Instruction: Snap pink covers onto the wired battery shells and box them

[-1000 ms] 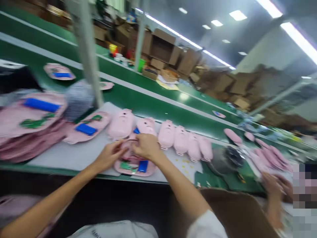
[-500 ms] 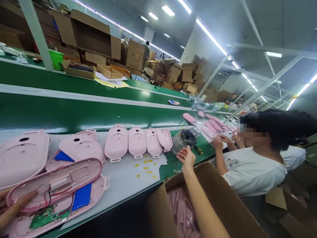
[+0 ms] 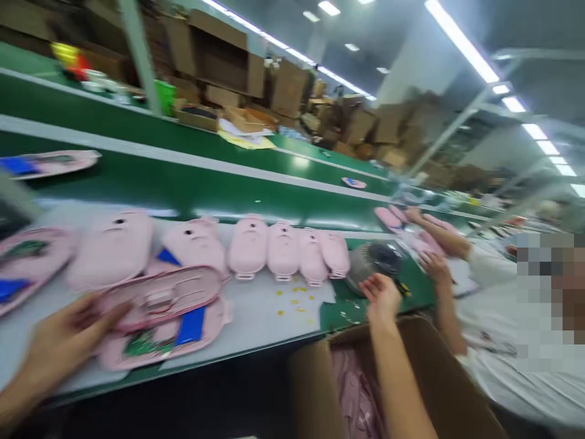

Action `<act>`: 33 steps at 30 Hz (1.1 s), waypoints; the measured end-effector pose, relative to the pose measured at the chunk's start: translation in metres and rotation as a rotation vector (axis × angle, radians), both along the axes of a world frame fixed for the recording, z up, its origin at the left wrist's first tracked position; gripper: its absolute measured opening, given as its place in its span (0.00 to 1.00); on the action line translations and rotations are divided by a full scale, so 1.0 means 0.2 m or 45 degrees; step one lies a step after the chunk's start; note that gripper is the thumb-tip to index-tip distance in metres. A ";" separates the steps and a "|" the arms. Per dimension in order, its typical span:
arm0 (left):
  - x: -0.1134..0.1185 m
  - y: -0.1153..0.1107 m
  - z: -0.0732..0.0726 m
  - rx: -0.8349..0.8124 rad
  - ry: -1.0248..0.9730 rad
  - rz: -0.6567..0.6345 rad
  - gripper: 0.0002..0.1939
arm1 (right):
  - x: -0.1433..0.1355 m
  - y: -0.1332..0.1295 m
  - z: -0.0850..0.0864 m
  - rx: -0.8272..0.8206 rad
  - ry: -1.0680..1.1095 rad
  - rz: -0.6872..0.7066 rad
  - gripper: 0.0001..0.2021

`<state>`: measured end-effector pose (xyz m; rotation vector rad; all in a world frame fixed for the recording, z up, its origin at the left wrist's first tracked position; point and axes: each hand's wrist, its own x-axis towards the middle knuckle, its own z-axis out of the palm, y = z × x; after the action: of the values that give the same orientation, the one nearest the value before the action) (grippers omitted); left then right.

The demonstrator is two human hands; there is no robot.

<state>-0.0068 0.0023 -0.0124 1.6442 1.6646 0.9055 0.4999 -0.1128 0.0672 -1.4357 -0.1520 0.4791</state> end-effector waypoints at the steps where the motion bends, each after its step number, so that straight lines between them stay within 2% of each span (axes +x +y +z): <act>1: 0.02 -0.03 0.04 -0.043 -0.156 -0.027 0.20 | -0.10 -0.01 0.02 -0.003 -0.104 0.065 0.08; 2: 0.05 -0.06 0.07 -0.072 -0.346 -0.089 0.24 | -0.21 0.00 0.04 -0.002 -0.257 0.184 0.08; 3: 0.06 -0.07 0.08 -0.087 -0.516 -0.129 0.28 | -0.34 0.02 0.07 -0.003 -0.448 0.381 0.08; 6: 0.09 -0.09 0.07 -0.124 -0.780 -0.160 0.30 | -0.83 0.15 0.17 -0.013 -1.116 1.172 0.09; 7: 0.09 -0.10 0.06 -0.131 -0.837 -0.165 0.29 | -1.00 0.21 0.19 0.003 -1.355 1.379 0.10; 8: 0.09 -0.10 0.05 -0.131 -0.891 -0.178 0.28 | -1.17 0.27 0.21 0.028 -1.591 1.530 0.10; 10: 0.09 -0.12 0.03 -0.108 -1.000 -0.227 0.26 | -1.42 0.39 0.18 0.077 -1.994 1.688 0.10; 13: 0.10 -0.14 0.01 -0.037 -1.083 -0.291 0.25 | -1.60 0.52 0.10 0.054 -2.333 1.805 0.08; 16: 0.09 -0.14 0.00 0.019 -1.040 -0.290 0.23 | -1.63 0.57 0.04 -0.016 -2.491 1.823 0.08; 22: 0.08 -0.16 0.00 0.076 -0.959 -0.288 0.21 | -1.67 0.54 0.02 -0.154 -2.688 1.705 0.06; 26: 0.08 -0.16 0.01 0.097 -0.948 -0.275 0.20 | -1.70 0.54 0.01 -0.212 -2.630 1.541 0.05; 29: 0.08 -0.16 0.01 0.065 -0.949 -0.270 0.20 | -1.70 0.57 0.04 -0.352 -2.532 1.394 0.08; 33: 0.07 -0.17 0.02 0.036 -0.922 -0.253 0.20 | -1.67 0.64 0.10 -0.477 -2.416 1.565 0.16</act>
<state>0.0080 -0.0317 -0.0081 1.2459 0.9791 1.2323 0.1659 0.0152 0.0870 -1.5474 -2.6304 -0.1128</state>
